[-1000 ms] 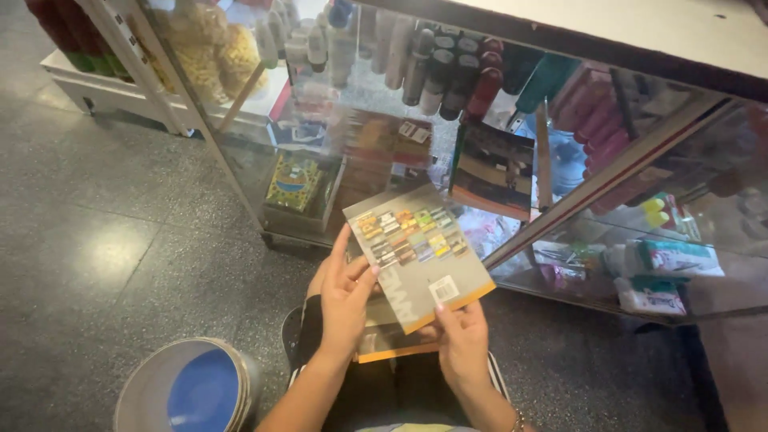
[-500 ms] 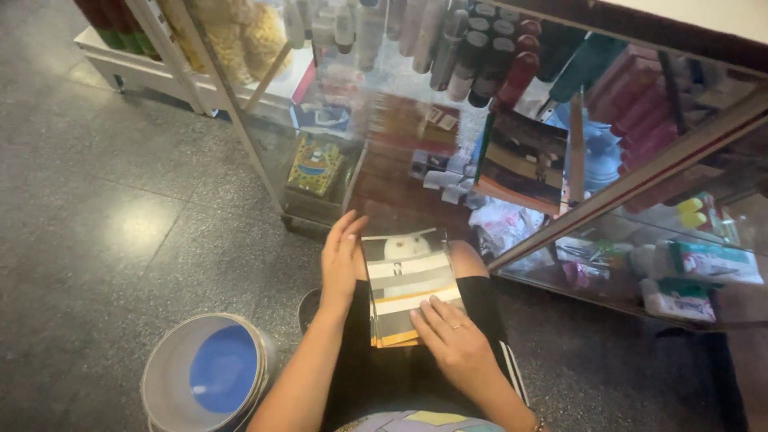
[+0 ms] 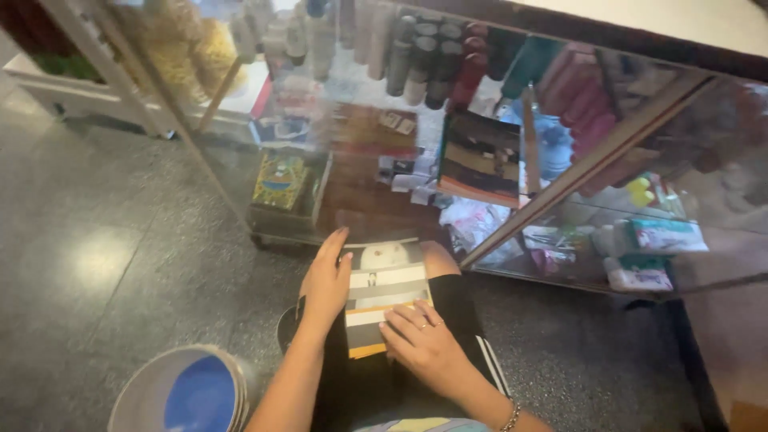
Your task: Sorting and organizing notebooks from a glass display case in a retail environment.
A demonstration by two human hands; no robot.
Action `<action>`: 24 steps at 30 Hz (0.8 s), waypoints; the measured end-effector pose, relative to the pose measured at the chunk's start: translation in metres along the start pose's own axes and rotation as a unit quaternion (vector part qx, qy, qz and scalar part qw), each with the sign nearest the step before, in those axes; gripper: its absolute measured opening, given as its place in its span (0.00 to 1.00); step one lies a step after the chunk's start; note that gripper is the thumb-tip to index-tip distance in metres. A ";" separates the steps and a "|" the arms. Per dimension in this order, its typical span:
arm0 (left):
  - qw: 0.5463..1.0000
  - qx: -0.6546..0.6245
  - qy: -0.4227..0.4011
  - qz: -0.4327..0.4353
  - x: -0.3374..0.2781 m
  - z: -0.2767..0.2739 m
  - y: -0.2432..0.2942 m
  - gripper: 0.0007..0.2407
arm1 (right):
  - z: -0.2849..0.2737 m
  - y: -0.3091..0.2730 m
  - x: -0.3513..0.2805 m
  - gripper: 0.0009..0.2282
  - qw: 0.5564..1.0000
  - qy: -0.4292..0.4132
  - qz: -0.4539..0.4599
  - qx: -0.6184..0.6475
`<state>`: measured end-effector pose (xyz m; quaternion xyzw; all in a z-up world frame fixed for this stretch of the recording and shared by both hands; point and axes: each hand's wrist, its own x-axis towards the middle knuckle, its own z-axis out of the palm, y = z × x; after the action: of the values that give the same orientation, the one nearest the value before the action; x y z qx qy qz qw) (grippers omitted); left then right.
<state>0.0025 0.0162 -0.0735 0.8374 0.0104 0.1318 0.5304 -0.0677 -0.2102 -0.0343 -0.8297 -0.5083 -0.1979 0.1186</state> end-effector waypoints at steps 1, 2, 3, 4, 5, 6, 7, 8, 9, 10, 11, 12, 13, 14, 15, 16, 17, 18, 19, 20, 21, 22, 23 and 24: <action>0.998 0.039 -0.016 -0.040 0.000 -0.002 0.005 0.21 | 0.001 0.000 -0.001 0.14 1.000 0.000 0.003 0.007; 0.993 0.079 -0.031 -0.079 0.001 -0.004 0.011 0.21 | 0.003 -0.001 -0.003 0.13 1.000 0.001 0.005 0.014; 0.993 0.078 -0.036 -0.075 0.001 -0.004 0.010 0.21 | -0.005 -0.002 0.001 0.13 1.000 0.001 0.011 0.010; 0.994 0.072 -0.036 -0.070 0.001 -0.004 0.010 0.20 | -0.012 -0.003 0.006 0.13 1.000 -0.005 0.002 0.011; 0.995 0.066 -0.034 -0.065 0.001 -0.005 0.009 0.19 | -0.018 -0.004 0.011 0.14 1.000 -0.011 -0.008 0.012; 0.995 0.066 -0.038 -0.061 0.000 -0.006 0.015 0.19 | -0.020 0.003 0.011 0.14 1.000 -0.010 -0.004 0.008; 0.993 0.057 -0.028 -0.095 0.000 -0.008 0.021 0.21 | -0.021 0.010 0.011 0.19 1.000 -0.018 -0.004 0.025; 0.990 0.048 -0.018 -0.129 -0.001 -0.010 0.026 0.23 | -0.023 0.016 0.012 0.27 0.999 -0.026 -0.005 0.043; 0.991 0.047 -0.020 -0.125 -0.002 -0.013 0.039 0.23 | -0.010 0.048 0.009 0.27 0.999 -0.025 -0.003 0.039; 0.990 0.028 -0.004 -0.136 -0.002 -0.017 0.051 0.23 | 0.004 0.081 0.007 0.21 0.993 0.055 0.023 -0.098; 0.989 0.009 0.012 -0.150 -0.006 -0.020 0.063 0.25 | 0.016 0.112 0.003 0.15 0.963 0.132 0.048 -0.230; 0.989 0.008 0.010 -0.149 -0.006 -0.018 0.060 0.25 | 0.005 0.127 0.006 0.15 0.963 0.131 0.050 -0.231; 0.988 -0.007 0.021 -0.156 -0.005 -0.017 0.056 0.24 | -0.005 0.143 0.009 0.21 0.950 0.120 0.136 -0.253; 0.986 -0.022 0.032 -0.162 -0.004 -0.016 0.053 0.24 | -0.016 0.159 0.012 0.27 0.930 0.109 0.221 -0.272; 0.986 -0.022 0.031 -0.159 -0.004 -0.016 0.057 0.24 | -0.005 0.182 0.009 0.27 0.929 0.111 0.222 -0.274; 0.984 -0.033 0.034 -0.170 -0.004 -0.016 0.061 0.24 | 0.006 0.205 0.007 0.31 0.921 0.101 0.239 -0.290; 0.982 -0.044 0.037 -0.181 -0.003 -0.017 0.065 0.25 | 0.016 0.228 0.004 0.35 0.912 0.090 0.256 -0.307; 0.982 -0.045 0.036 -0.178 -0.004 -0.016 0.058 0.25 | 0.015 0.230 0.004 0.35 0.911 0.092 0.257 -0.309; 0.982 -0.084 0.049 -0.160 -0.006 -0.016 0.052 0.26 | 0.014 0.233 0.005 0.33 0.909 0.018 0.289 -0.299; 0.980 -0.124 0.063 -0.142 -0.007 -0.016 0.045 0.27 | 0.013 0.236 0.005 0.31 0.902 -0.056 0.319 -0.286; 0.980 -0.125 0.062 -0.141 -0.006 -0.015 0.045 0.27 | 0.013 0.235 0.002 0.31 0.901 -0.056 0.319 -0.287; 0.978 -0.141 0.073 -0.133 -0.005 -0.015 0.045 0.27 | 0.014 0.235 -0.001 0.24 0.906 -0.017 0.301 -0.297; 0.976 -0.156 0.082 -0.129 -0.008 -0.016 0.044 0.27 | 0.016 0.231 -0.006 0.20 0.909 0.019 0.285 -0.305; 0.976 -0.154 0.080 -0.132 -0.011 -0.017 0.050 0.27 | 0.001 0.213 0.001 0.20 0.909 0.016 0.287 -0.303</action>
<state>-0.0183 0.0072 -0.0242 0.7236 0.1425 0.1269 0.6634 0.1229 -0.3062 -0.0341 -0.9326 -0.1620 -0.3127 -0.0786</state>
